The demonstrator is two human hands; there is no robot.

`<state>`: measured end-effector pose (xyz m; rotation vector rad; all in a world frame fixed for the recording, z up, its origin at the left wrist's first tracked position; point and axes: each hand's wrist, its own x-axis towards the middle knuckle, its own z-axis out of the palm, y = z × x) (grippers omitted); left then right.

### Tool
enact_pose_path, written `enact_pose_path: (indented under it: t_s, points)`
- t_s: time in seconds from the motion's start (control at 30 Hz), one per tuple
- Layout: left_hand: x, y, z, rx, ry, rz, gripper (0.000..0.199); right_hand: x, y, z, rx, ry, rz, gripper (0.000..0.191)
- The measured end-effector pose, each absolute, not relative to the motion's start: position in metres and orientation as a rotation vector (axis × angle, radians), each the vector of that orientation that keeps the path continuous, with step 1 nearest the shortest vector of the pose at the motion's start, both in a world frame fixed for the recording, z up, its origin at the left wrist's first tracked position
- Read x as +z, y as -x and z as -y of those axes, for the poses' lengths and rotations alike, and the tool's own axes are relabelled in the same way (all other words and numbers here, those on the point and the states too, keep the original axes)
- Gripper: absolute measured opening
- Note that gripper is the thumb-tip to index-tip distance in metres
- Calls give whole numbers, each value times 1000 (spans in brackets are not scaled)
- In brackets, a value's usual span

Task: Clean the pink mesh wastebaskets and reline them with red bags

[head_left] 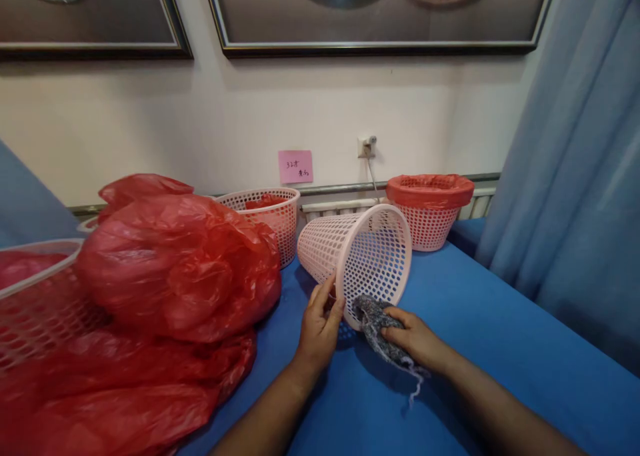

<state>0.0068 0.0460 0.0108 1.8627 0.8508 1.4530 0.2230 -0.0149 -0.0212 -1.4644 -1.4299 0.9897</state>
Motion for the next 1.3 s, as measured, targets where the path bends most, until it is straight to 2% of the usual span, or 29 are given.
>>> enact_pose_path:
  t_s: [0.1,0.2,0.4,0.47,0.57,0.63,0.7,0.8,0.83,0.97,1.1,1.17,1.3]
  points:
    - [11,-5,-48,1457,-1846,-868,48,-22,-253,15,1254,1308,1283,46]
    - [12,-5,-47,1456,-1846,-862,48,-25,-295,7,1335,1369,1164,41]
    - [9,-7,-48,1488,-1835,-826,48,-31,-319,-4,922,1756,1249,16]
    - [7,-7,-49,1488,-1841,-826,49,-31,-308,-1,725,1866,1308,25]
    - [7,-7,-49,1477,-1843,-840,49,-29,-279,7,330,2031,1600,51]
    - [8,-7,-48,1475,-1838,-838,49,-29,-259,12,135,2089,1783,55]
    - [10,-8,-47,1484,-1842,-827,48,-31,-244,17,111,2092,1832,61]
    - [12,-8,-45,1493,-1853,-810,47,-38,-235,21,136,2089,1823,91]
    - [12,-8,-45,1494,-1851,-806,47,-41,-236,20,135,2091,1823,93]
    - [9,-8,-45,1476,-1830,-787,50,-49,-248,11,169,1975,1779,75]
    - [5,-9,-42,1422,-1835,-759,62,-40,-246,6,168,1710,1407,69]
    - [3,-10,-41,1400,-1824,-744,63,-26,-236,8,109,1558,1287,65]
    - [1,-12,-38,1361,-1791,-730,60,25,-224,6,-193,1248,1300,46]
